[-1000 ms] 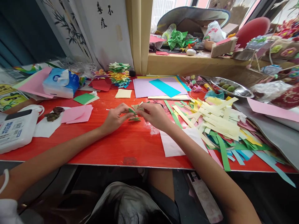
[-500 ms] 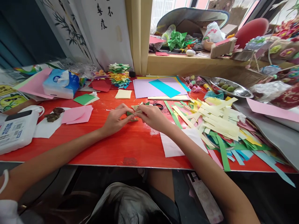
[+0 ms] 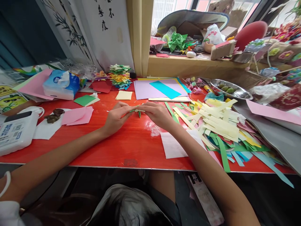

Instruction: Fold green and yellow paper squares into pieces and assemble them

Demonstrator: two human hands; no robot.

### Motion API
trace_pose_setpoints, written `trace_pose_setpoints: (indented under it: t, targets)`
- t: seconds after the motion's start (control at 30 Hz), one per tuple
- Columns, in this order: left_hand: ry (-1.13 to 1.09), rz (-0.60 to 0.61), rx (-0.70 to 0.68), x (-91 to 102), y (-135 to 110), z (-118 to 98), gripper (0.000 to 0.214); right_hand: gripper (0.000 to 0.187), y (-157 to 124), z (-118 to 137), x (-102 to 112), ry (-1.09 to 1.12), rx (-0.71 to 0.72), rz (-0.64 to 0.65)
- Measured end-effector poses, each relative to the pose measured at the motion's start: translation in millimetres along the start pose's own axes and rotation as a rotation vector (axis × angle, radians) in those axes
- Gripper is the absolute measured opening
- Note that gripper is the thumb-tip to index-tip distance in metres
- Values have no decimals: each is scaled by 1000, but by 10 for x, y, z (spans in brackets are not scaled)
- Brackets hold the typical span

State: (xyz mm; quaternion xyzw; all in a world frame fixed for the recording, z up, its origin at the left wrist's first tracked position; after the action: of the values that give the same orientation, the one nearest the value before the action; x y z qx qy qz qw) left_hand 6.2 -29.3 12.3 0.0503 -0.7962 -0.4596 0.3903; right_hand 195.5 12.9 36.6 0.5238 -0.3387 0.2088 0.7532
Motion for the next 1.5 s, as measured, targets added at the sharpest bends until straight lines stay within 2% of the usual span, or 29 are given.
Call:
trace_pose_setpoints:
  t: [0.13,0.33,0.47,0.73,0.9,1.03,1.27,1.5]
  targets:
    - [87,-9,-74,4,-16,17,30,35,-24,-10,0,-127,61,1]
    - [103,-31,-34,-9,-32,23,30,33,-33,11,15,-188,96,0]
    - [115,-26,-31,1,-33,9,34,30,-25,38,12,-178,111,42]
    - [109,8,-73,-8,-45,-7,36,28,-7,80,-4,-176,90,47]
    - [131,-56,18,4,-24,-17,30,27,19,102,65,-190,98,71]
    - [112,-64,20,9,-27,-18,29,29,22,109,74,-173,78,88]
    - [76,-42,-6,14,-40,-23,30,26,-3,84,14,-108,35,32]
    - [85,-31,-34,11,-34,-9,29,27,-10,111,3,-87,60,0]
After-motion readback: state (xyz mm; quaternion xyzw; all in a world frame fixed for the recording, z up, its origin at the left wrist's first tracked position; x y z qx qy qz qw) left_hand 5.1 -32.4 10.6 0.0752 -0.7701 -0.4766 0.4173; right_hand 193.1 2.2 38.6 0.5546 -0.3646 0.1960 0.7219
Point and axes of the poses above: each hand's wrist, its own y-axis towards the middle knuckle, its own x-axis out of the back of the hand, z = x × y, the point moved 1 cm from there along y, towards the middle knuckle
